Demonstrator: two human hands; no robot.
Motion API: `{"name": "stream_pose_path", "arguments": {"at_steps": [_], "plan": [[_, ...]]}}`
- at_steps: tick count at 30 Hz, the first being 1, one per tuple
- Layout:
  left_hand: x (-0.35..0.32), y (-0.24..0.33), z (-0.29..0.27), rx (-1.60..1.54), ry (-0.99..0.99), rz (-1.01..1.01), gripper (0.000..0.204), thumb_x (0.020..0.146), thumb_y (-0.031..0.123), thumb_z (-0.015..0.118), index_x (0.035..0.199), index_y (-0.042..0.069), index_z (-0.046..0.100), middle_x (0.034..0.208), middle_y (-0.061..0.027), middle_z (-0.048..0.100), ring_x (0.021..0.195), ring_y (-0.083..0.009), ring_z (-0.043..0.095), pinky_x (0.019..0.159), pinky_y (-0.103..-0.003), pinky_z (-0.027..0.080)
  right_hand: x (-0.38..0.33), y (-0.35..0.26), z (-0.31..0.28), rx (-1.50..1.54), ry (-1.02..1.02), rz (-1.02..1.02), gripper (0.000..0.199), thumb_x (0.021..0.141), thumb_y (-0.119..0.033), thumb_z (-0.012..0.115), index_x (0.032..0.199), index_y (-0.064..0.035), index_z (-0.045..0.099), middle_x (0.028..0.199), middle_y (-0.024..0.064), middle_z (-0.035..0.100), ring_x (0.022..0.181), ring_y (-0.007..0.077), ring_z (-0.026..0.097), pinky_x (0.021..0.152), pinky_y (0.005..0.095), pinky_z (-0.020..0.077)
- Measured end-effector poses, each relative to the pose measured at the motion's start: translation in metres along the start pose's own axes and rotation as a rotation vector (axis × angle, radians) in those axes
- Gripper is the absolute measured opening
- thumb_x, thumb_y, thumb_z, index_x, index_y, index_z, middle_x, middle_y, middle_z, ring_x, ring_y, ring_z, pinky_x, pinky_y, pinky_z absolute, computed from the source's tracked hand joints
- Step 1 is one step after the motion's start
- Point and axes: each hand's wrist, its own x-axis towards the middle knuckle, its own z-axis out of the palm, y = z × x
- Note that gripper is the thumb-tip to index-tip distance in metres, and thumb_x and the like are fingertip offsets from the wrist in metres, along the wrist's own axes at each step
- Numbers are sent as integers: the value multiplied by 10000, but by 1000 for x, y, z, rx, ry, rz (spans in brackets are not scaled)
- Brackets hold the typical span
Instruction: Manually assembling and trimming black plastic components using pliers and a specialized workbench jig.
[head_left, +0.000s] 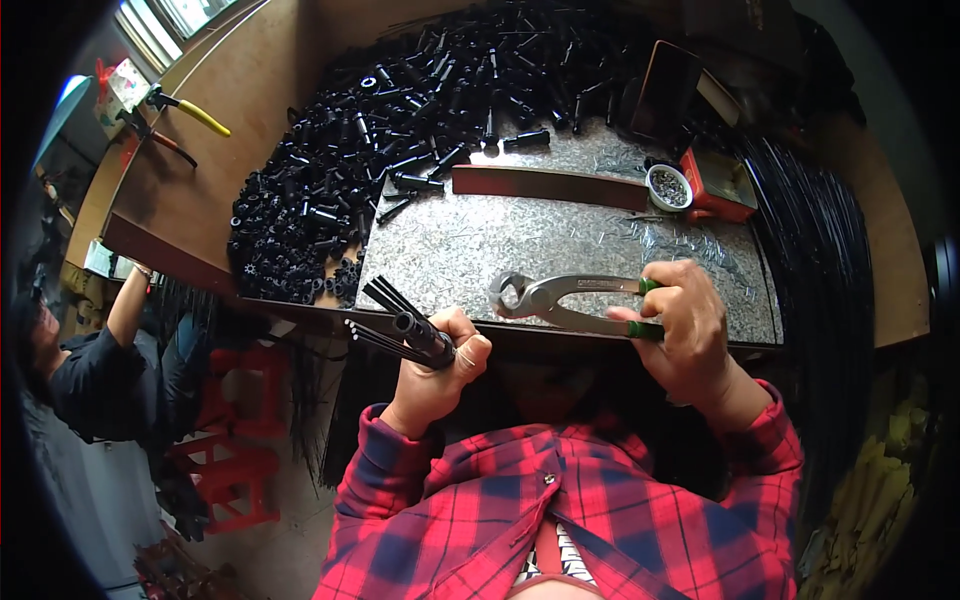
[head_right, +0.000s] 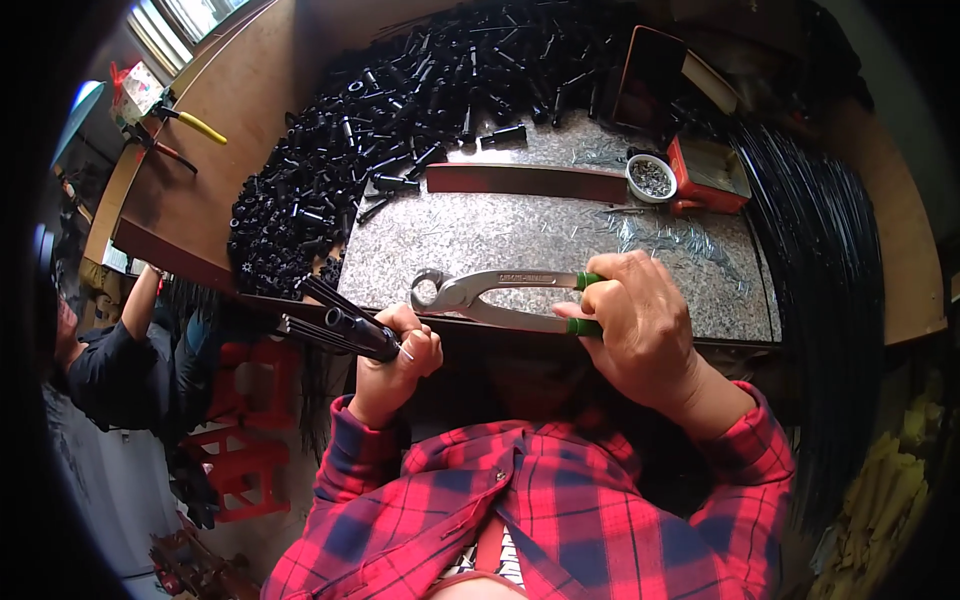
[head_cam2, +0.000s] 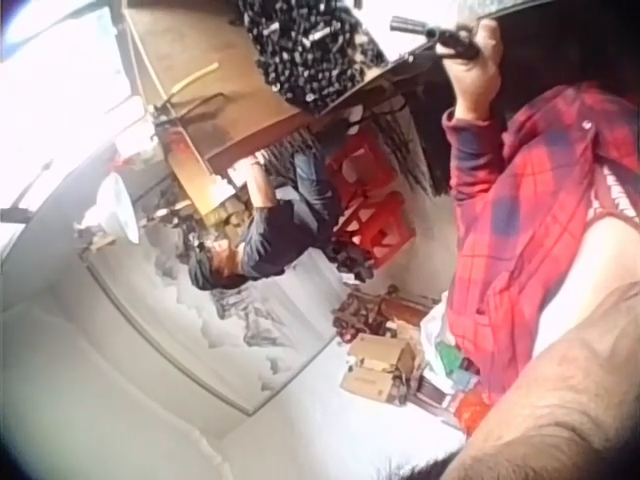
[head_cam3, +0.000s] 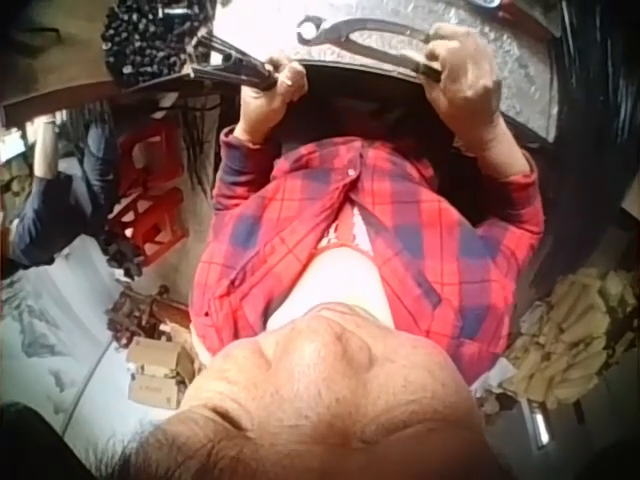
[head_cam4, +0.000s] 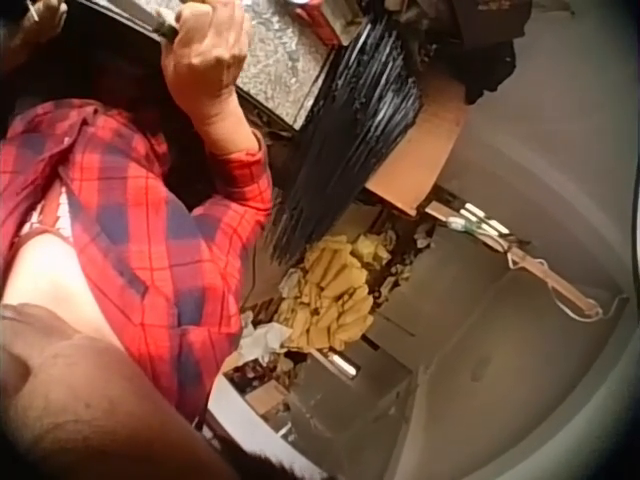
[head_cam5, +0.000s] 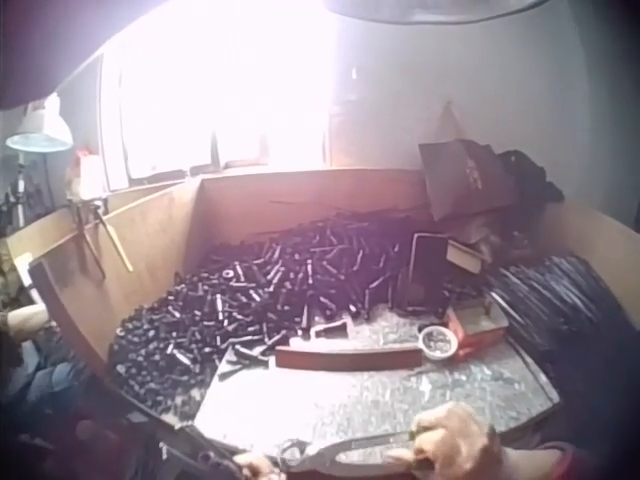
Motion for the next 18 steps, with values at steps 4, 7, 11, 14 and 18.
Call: {"name": "stream_pose_path", "arguments": {"at_steps": [4, 7, 11, 14, 18], "plan": [[1, 0, 2, -12, -1, -26, 249, 849, 138, 693, 746, 90, 471, 619, 34, 455, 554, -35, 418, 503, -206, 345, 3, 3, -2, -180, 32, -102, 311, 727, -111, 750, 863, -60, 476, 1029, 134, 546, 907, 277, 551, 824, 443, 402], [3, -2, 4, 24, -5, 39, 341, 793, 129, 748, 865, 83, 418, 603, 19, 418, 489, -63, 375, 510, -228, 363, 6, 0, -5, -324, 16, -141, 279, 752, -124, 726, 872, -63, 482, 1063, 130, 550, 960, 274, 563, 914, 454, 396], [2, -2, 4, -3, -80, 16, 741, 560, 267, 867, 1079, 83, 371, 662, 68, 474, 545, -34, 445, 524, -202, 376, 2, 1, -1, -361, -6, -160, 245, 780, -141, 700, 887, -63, 494, 1099, 125, 550, 1021, 272, 565, 1003, 483, 350], [2, 0, 11, -4, -11, -7, 774, 563, 350, 849, 1102, 86, 361, 676, 62, 501, 562, -24, 456, 506, -175, 357, 0, 1, 2, -402, -52, -206, 223, 802, -153, 679, 898, -59, 502, 1116, 125, 548, 1048, 269, 566, 1026, 506, 326], [2, -3, 13, 56, 35, 7, 856, 529, 469, 827, 1130, 83, 356, 705, 39, 541, 572, -22, 466, 495, -162, 344, 3, -2, 5, -366, -43, -222, 185, 795, -138, 643, 903, -53, 520, 1089, 127, 563, 1035, 267, 580, 1034, 512, 319]]}}
